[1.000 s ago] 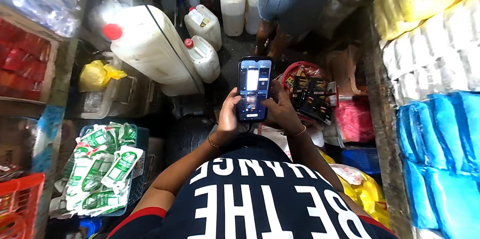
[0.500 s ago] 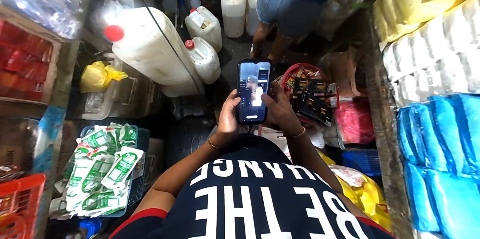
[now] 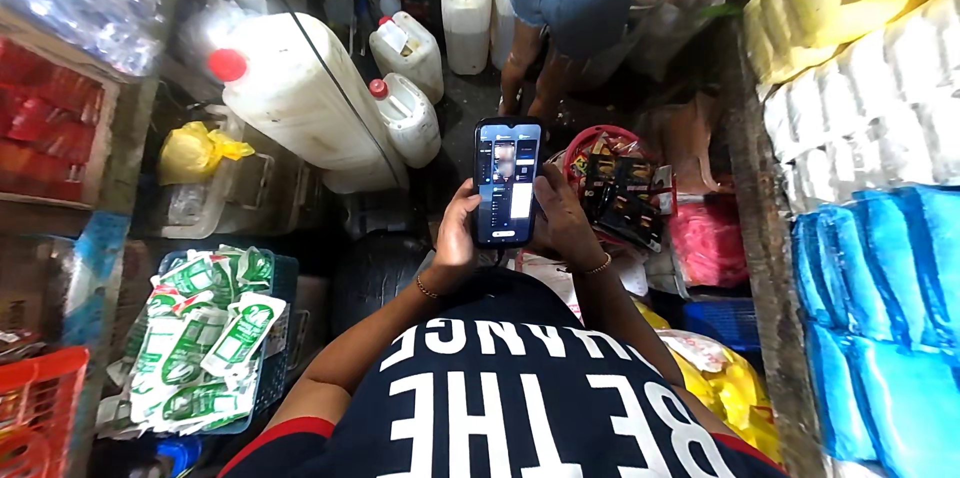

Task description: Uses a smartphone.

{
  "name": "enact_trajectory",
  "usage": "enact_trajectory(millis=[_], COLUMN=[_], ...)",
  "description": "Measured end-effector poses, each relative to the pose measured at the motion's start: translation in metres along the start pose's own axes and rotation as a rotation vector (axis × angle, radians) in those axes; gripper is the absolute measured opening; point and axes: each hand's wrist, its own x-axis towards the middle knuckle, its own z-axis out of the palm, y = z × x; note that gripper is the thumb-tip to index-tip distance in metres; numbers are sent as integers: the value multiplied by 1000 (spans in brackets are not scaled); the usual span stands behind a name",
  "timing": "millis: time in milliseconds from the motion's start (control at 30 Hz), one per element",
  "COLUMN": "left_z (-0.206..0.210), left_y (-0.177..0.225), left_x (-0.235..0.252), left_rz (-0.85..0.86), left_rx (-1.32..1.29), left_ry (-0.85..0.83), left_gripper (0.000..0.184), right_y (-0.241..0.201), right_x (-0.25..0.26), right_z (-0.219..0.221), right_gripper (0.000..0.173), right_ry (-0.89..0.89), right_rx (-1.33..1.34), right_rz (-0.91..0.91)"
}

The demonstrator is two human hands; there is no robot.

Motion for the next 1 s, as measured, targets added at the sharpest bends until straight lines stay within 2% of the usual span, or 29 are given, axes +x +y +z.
enact_trajectory(millis=[200,333,433,567,700,733,800,1000], left_z=[-1,0,0,0,-1,0,1,-1], left_y=[-1,0,0,0,-1,-1,-1,-4], left_x=[0,0,0,-1,0,0,-1,0], left_rz=[9,-3,-2,-16,0,-8,-27,-2], left_rx=[8,42,46,43,22,21,24,22], left_ry=[-19,12,11,18,-11,-3,14,3], left_gripper=[42,42,42,43,43,42,43,43], right_y=[2,4,5,3,4,4,4,5], right_x=[0,0,0,1,2,2,1,1], right_z=[-1,0,3,5,5,5,3,3], right_gripper=[44,89,96,85,41,37,43,44], right_ry=[-27,-67,-64,-40,44,62,65,21], right_rx=[19,-16,-9,-43,-53,-49,-23,-8], right_rz=[-13,74,102,62,-28,-32,-33,-13])
